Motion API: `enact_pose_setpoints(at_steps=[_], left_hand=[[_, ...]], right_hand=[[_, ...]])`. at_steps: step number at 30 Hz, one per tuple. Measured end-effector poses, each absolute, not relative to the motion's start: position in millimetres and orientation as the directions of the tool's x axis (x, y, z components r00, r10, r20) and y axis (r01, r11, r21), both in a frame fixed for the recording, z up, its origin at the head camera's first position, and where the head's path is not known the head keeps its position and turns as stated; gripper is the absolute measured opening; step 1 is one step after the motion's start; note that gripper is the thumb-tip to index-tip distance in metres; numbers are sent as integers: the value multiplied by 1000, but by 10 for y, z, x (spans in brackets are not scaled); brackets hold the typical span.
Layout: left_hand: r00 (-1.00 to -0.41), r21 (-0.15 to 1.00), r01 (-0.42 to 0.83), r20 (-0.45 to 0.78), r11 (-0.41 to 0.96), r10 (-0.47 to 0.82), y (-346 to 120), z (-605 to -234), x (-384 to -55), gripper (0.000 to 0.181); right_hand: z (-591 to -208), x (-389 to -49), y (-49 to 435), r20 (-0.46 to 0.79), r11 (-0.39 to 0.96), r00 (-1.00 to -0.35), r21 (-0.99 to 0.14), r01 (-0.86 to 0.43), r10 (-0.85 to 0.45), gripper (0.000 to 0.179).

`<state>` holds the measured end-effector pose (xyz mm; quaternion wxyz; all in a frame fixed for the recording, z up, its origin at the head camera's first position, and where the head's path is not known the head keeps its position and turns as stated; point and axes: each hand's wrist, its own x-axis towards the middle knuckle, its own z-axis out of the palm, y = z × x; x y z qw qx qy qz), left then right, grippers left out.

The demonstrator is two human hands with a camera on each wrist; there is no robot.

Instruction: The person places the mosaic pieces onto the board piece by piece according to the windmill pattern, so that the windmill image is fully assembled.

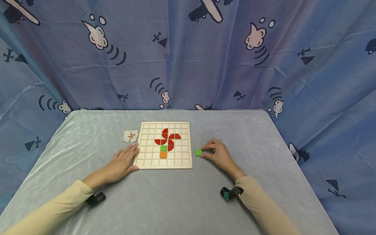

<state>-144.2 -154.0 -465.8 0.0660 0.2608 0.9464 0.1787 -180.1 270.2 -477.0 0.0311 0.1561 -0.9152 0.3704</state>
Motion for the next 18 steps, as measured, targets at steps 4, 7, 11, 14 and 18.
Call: enact_pose_setpoints(at_steps=[4,7,11,14,18], left_hand=[[-855,372,470,-33,800,517,-1540,-4667,-1445,72],[-855,372,470,-33,800,517,-1540,-4668,-1445,72],[-855,376,468,-35,800,517,-1538,-4658,-1441,72],[-855,379,468,-35,798,518,-1536,-4650,-1437,72],[-855,381,467,-36,798,518,-1535,-4644,-1434,72]], right_hand=[[-4771,-1800,2700,170,676,-951,-672,-303,-258,22],[-4774,-1803,2700,176,671,-950,-675,-306,-256,22],[-4778,-1807,2701,188,664,-948,-679,-313,-255,20],[-4777,-1805,2701,192,660,-949,-683,-313,-251,20],[-4768,-1796,2699,195,655,-949,-688,-313,-248,20]])
